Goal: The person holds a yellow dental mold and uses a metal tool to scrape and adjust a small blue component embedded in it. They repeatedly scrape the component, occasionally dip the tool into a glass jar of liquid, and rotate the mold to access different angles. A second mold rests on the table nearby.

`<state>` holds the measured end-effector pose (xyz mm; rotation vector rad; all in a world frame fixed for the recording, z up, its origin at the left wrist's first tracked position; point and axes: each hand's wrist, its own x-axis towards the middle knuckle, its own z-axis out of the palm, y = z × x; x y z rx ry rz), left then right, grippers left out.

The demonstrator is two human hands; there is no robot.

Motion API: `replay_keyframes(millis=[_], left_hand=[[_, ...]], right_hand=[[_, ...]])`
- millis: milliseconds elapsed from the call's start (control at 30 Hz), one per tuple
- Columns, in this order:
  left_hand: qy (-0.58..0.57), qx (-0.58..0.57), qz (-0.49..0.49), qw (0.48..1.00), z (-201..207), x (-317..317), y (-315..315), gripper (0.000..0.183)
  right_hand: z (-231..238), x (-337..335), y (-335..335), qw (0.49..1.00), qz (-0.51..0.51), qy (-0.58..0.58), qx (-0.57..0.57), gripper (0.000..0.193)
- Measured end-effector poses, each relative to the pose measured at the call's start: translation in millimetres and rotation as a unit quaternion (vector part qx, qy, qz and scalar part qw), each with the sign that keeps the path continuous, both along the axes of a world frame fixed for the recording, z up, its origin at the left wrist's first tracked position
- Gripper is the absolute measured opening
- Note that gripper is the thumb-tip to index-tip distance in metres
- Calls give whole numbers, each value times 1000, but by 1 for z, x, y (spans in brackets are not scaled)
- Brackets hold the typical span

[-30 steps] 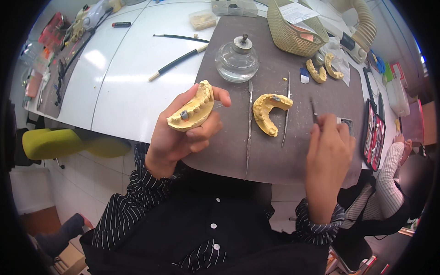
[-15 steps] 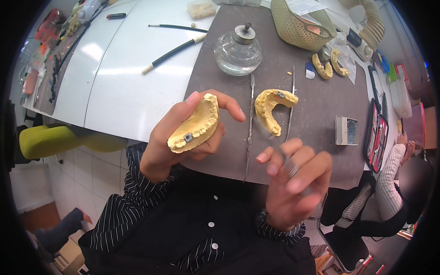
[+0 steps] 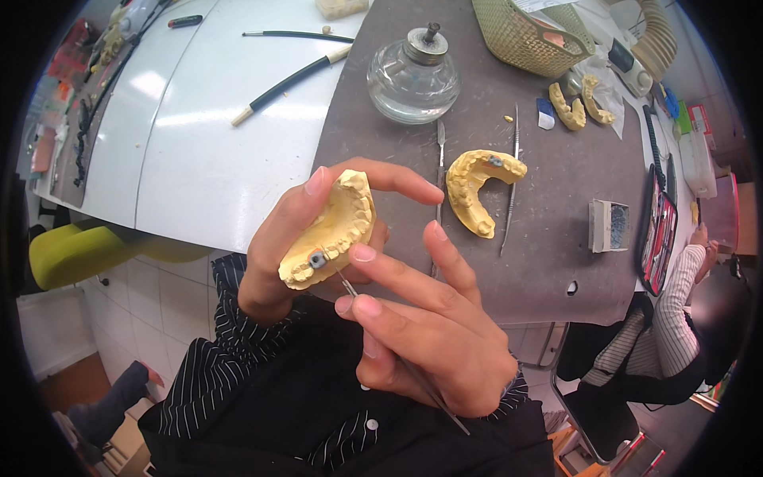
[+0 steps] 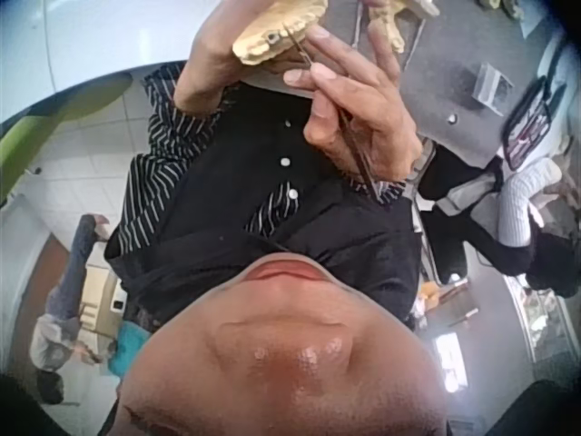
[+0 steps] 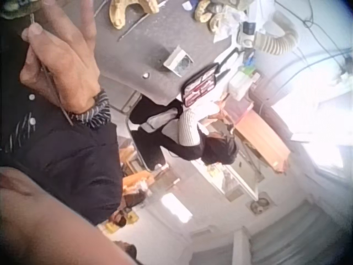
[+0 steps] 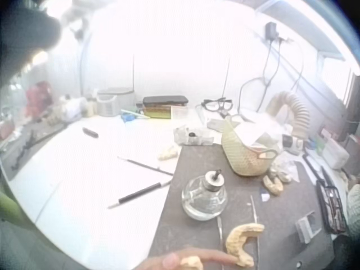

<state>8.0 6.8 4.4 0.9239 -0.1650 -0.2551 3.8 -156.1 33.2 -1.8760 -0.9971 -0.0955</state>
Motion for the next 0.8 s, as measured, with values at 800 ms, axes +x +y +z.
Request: replay_keyframes(millis=[800], left_hand=[[6, -20, -19, 1000, -1, 0, 0, 56]], right_hand=[[1, 0, -2, 998, 11, -40, -47, 23]])
